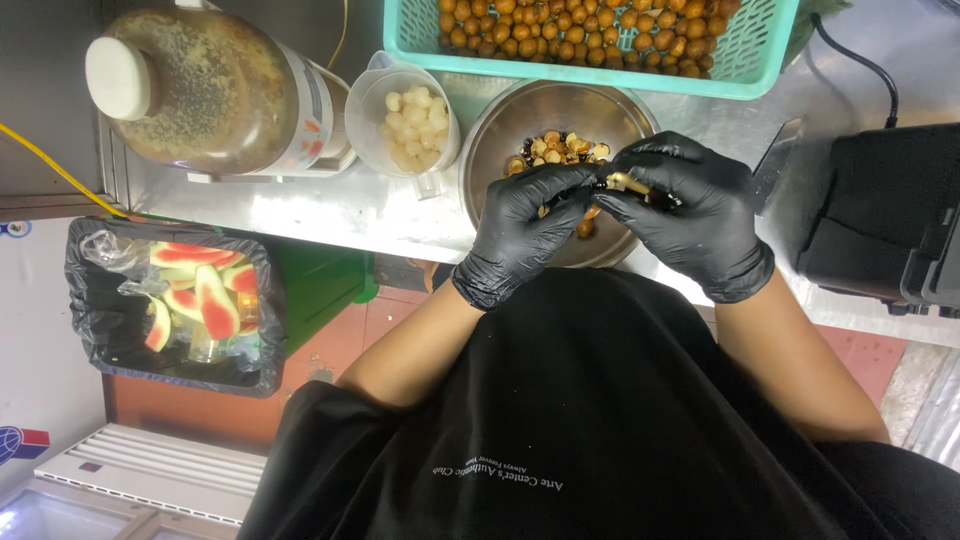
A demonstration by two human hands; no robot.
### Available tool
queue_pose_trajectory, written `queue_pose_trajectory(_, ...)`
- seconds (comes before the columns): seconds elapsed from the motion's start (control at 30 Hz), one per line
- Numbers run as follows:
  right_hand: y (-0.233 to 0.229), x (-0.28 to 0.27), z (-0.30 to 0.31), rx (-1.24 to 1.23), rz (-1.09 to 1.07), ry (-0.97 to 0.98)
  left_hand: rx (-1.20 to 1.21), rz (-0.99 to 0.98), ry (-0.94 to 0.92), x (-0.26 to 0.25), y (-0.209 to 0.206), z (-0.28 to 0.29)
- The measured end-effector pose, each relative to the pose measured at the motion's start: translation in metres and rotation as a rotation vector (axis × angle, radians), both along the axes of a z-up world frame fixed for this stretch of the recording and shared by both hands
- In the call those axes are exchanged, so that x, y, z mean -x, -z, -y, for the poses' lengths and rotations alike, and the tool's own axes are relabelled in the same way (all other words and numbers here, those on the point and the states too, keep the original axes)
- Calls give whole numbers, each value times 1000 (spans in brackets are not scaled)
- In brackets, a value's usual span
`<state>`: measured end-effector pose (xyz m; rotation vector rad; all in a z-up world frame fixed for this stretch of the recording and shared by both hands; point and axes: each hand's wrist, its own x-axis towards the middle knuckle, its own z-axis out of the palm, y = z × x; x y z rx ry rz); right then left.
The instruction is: The person is using a small wooden stick to remove the pits from individual fruits, likely for use in a drink or dish.
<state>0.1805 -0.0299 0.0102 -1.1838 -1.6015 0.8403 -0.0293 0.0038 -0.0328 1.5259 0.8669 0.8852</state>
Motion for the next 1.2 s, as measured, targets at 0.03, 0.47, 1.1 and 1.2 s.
queue_pose_trajectory(0.03, -3, -1, -2, 0, 0, -1, 0, 0, -1, 1, 2, 0)
queue_pose_trajectory(0.47, 41, 1, 0, 391, -293, 6, 233, 106, -30, -3, 38, 6)
queue_pose_trajectory(1.1, 55, -2, -2, 640, -662, 193, 313, 198, 66, -2, 49, 4)
queue_pose_trajectory(1.2, 47, 1, -3, 554, -266, 226, 259, 235, 0, -1, 51, 1)
